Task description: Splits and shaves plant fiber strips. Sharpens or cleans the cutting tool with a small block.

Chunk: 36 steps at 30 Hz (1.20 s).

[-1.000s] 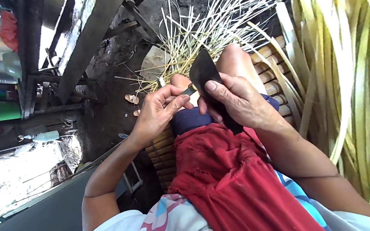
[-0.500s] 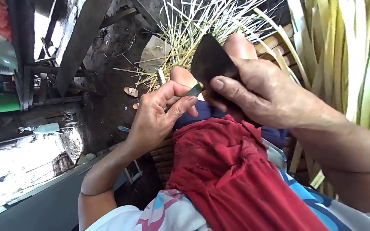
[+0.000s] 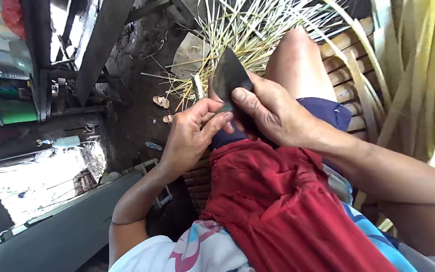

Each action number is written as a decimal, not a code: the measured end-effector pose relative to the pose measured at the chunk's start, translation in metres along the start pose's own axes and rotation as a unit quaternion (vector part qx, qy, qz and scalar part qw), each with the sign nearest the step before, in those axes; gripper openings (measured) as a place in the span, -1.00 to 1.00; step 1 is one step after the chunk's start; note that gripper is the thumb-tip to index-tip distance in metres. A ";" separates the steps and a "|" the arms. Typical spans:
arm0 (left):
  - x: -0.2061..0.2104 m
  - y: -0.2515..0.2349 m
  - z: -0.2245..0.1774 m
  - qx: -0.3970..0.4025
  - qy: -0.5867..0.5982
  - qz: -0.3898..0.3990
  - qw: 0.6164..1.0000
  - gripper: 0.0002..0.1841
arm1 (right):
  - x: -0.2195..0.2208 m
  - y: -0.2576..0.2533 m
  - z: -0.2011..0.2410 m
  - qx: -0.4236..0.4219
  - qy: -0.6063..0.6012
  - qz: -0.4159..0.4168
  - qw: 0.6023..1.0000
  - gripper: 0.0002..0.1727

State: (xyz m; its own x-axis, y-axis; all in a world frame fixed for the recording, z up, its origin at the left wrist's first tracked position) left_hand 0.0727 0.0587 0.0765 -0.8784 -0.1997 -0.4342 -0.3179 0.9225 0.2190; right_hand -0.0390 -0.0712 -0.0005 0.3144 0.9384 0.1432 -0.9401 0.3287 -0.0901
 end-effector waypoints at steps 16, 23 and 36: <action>0.050 -0.007 0.042 0.068 0.259 -0.128 0.955 -0.72 | -0.021 0.011 -0.001 0.003 0.134 -0.127 0.983 -0.38; 0.055 -0.029 0.041 0.132 0.249 -0.089 0.955 -0.61 | -0.038 0.022 0.012 -0.003 0.265 -0.144 0.954 -0.51; 0.134 -0.166 -0.035 0.286 0.564 0.186 0.752 -0.56 | -0.072 0.063 0.021 -0.146 0.304 -0.413 0.846 -0.49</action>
State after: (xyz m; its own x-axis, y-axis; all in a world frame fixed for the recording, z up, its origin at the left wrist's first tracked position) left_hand -0.0050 -0.1331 0.0128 -0.7154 0.2515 0.6519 -0.0524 0.9111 -0.4089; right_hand -0.1240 -0.1205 0.0040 0.9411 0.2284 -0.2495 -0.3227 0.8274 -0.4597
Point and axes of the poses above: each hand's wrist, its own y-axis away from the middle knuckle, its own x-axis out of the palm, z = x × y, the point moved 2 cm from there along -y, towards the middle knuckle, and after that the axes turned 3 degrees about x, right-handed, at the moved point
